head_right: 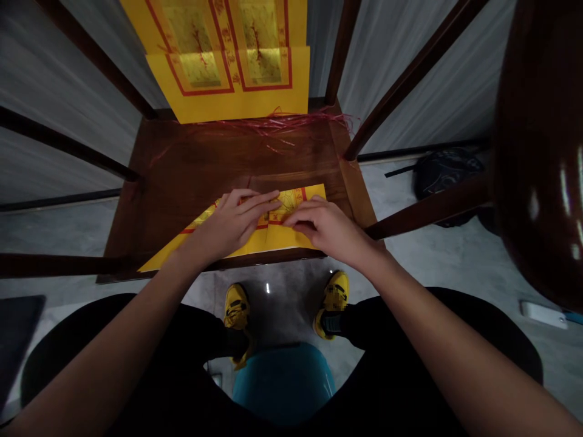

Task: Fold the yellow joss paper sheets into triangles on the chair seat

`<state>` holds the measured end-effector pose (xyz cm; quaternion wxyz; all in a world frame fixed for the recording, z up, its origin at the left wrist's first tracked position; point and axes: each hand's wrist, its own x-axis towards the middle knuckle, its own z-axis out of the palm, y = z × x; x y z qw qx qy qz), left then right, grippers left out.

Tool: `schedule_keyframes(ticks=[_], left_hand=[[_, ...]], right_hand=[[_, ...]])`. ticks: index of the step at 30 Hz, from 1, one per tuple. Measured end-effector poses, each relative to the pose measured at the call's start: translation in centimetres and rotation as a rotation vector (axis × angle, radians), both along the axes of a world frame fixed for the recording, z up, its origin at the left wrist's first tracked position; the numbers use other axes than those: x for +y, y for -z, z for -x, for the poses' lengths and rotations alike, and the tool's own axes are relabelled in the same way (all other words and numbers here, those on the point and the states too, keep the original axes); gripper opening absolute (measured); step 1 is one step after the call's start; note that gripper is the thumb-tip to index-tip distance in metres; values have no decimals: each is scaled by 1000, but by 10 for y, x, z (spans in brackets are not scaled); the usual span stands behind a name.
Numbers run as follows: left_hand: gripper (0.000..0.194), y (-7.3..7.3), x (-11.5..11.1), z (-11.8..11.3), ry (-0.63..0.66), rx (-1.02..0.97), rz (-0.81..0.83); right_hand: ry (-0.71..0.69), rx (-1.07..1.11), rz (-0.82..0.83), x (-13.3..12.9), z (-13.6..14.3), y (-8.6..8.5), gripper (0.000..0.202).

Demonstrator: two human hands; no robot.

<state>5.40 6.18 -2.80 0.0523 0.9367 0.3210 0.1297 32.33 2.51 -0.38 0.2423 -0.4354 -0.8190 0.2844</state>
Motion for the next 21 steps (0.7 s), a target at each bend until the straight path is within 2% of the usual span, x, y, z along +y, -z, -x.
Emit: schedule_keyframes(ticks=[5,8,13,21], left_hand=[[52,-3,-1,0,-6,-43,30],[57,-5,-3,-1,-2,-18,29],[65,-2,-2,0,20,30,-1],[52,-4,-4,-4,4,-5,8]], right_hand=[[41,3,20,4,-4,4,31],[67,-69,63,8,-11,5,40],[37,-108,94,14,-19,2,40],[-39,-97,65,17,-22,-1,43]])
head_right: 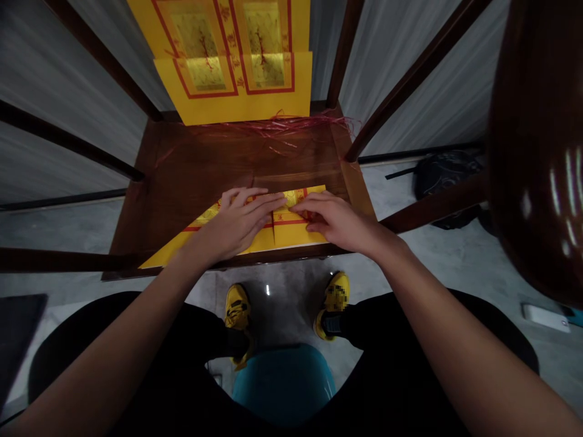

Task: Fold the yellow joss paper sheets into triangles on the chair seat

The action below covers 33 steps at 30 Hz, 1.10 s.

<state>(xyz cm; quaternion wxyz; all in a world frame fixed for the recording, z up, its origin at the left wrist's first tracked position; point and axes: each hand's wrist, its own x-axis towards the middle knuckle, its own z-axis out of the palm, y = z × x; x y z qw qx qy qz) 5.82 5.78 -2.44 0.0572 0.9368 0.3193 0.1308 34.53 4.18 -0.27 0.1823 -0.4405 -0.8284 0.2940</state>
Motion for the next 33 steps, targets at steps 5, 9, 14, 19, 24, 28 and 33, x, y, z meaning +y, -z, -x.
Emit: schedule_keyframes(ticks=[5,9,14,19,24,28,33], left_hand=[[54,-3,-3,-10,21,-27,66],[52,-4,-4,-14,34,-24,88],[53,-1,-7,-15,52,-62,133],[48,1,-8,-18,44,-52,154],[49,3,-9,-23,78,-14,140],[57,5,-13,-26,97,15,136],[66,10,-14,-26,159,29,63]], right_hand=[[-12,17,-3,-1,0,-2,42],[-12,4,8,-1,1,-4,41],[74,27,90,-2,-4,2,35],[273,76,267,-13,-3,11,20],[355,73,238,-21,2,14,15],[385,54,198,-27,5,15,22],[471,58,150,-35,9,18,27]])
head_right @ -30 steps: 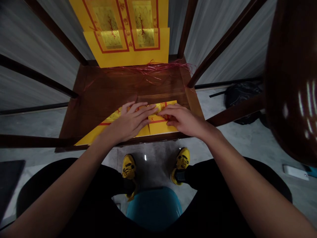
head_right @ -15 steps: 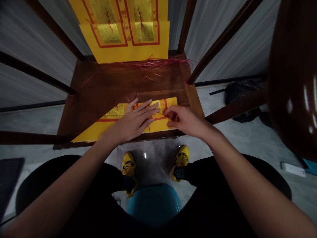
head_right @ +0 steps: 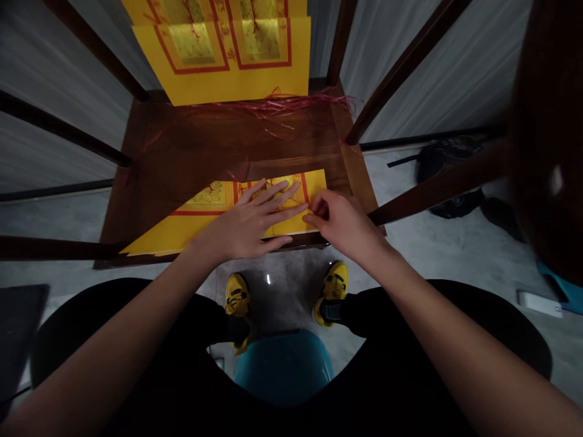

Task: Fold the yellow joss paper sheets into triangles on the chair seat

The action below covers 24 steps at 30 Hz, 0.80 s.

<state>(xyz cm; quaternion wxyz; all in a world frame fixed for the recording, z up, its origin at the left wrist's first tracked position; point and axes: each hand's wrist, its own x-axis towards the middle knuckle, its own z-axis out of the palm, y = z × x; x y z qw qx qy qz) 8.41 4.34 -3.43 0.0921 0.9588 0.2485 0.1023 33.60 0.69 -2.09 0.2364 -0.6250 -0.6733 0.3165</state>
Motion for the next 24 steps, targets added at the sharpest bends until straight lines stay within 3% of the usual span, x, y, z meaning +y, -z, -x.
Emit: schedule_keyframes(ticks=[11,19,24], left_hand=[[61,1,0,2,-7,-25,15],[59,-1,-1,2,-16,-39,45],[60,0,-2,2,-20,-39,43]], right_hand=[[-21,5,27,-3,-12,-4,26],[-46,-96,-25,-25,-30,-10,7],[-64,-274,-223,-55,-20,-10,35]])
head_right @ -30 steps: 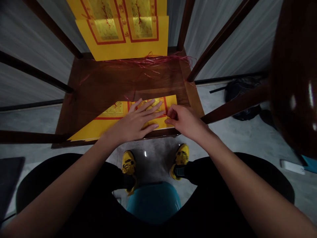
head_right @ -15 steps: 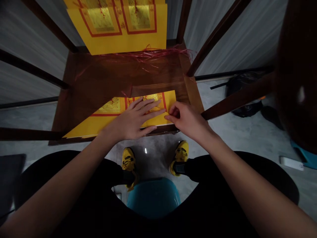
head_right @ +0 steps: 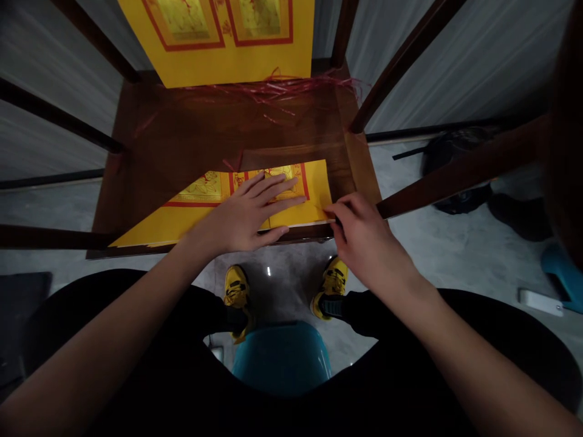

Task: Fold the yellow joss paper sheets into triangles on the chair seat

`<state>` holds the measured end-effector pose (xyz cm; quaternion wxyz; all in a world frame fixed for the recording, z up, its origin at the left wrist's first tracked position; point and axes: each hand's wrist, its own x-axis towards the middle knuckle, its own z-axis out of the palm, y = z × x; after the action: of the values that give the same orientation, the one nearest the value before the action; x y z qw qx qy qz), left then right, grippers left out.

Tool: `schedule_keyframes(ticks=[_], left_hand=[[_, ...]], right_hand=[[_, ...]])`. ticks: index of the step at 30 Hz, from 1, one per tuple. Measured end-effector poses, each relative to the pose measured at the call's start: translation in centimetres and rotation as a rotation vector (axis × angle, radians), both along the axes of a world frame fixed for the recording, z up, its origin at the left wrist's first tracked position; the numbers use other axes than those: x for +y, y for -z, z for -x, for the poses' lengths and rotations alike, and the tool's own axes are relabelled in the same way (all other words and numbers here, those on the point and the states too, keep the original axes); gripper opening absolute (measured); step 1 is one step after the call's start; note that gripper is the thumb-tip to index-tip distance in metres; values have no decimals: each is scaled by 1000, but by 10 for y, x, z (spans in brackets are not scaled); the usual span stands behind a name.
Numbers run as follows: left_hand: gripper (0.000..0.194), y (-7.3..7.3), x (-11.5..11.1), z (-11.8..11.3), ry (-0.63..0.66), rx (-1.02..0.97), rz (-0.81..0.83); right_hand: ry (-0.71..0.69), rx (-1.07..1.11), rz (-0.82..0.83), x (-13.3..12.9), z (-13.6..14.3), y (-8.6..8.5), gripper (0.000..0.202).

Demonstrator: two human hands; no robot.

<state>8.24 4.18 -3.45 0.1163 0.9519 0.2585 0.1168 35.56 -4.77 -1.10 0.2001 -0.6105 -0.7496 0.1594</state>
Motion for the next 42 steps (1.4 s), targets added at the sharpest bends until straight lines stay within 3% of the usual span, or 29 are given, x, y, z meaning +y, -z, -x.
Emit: schedule_keyframes(ticks=[6,8,12,23,32,38,42], left_hand=[[60,0,0,-1,-10,16,3],[60,-1,0,-1,-10,16,12],[62,-2,1,0,6,47,9],[62,0,2,-2,-52,75,21],[60,-6,15,3,-50,176,80],[66,-12,17,5,-132,198,100],[73,-14,16,4,-221,234,125]], right_hand=[[-223,-122,-106,-28,45,28,85],[-215,-162,-124,-31,55,41,96],[-172,-254,-156,-34,65,56,98],[-137,-212,-124,-42,78,56,103],[-143,-207,-126,-33,66,43,73],[-116,-271,-80,-33,63,37,82],[-73,-305,-72,-38,59,24,76]])
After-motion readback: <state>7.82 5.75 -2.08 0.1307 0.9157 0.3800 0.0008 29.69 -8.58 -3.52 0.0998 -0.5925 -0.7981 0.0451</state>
